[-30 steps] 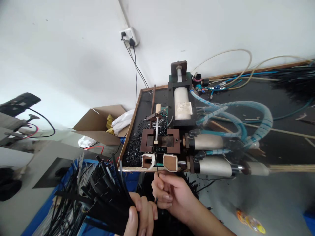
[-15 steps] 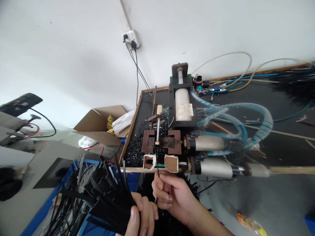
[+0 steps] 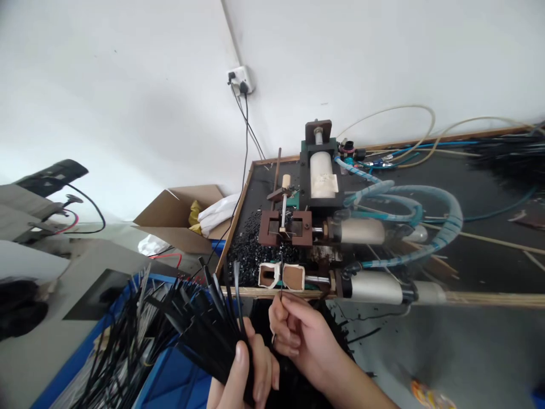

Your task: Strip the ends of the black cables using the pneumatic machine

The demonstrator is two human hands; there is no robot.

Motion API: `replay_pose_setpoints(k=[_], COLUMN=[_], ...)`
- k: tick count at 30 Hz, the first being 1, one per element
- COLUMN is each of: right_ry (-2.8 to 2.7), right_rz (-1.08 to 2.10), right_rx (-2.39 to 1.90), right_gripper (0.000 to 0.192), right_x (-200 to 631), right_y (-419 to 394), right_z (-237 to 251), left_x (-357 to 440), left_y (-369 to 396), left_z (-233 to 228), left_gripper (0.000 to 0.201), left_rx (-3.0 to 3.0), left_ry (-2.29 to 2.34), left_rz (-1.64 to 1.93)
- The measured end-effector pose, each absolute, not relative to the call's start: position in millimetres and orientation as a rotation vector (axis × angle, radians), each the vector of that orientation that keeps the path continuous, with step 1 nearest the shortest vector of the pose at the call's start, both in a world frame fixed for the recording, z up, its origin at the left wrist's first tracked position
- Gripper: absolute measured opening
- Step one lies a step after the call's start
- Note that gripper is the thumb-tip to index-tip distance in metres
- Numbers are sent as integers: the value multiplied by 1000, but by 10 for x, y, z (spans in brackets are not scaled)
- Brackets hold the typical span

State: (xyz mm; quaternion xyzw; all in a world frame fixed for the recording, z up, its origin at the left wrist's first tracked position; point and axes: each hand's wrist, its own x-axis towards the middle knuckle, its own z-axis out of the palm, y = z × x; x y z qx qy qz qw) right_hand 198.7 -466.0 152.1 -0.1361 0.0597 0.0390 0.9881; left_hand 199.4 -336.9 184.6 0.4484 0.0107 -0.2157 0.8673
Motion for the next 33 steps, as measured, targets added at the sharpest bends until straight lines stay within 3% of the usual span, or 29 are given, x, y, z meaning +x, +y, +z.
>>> replay_pose_setpoints(k=[16,27,33], right_ry=[213,208,123], right_rz=[-328,-629,-613], right_rx=[-851,-895,-861], right_gripper=[41,38,46], right_x=[1626,1512,1474], right_y=[-4380,-4650,-4605], right_z=[1792,2023,1992], left_x=[1811,1704,1759], left_y=[-3071,-3011,-2987], left_z=[1732,1657,1682], left_gripper=[30,49,37], left_rx=[939,948,994], left_ry=[-55,-16,2], left_rz=[-577,-603,-609])
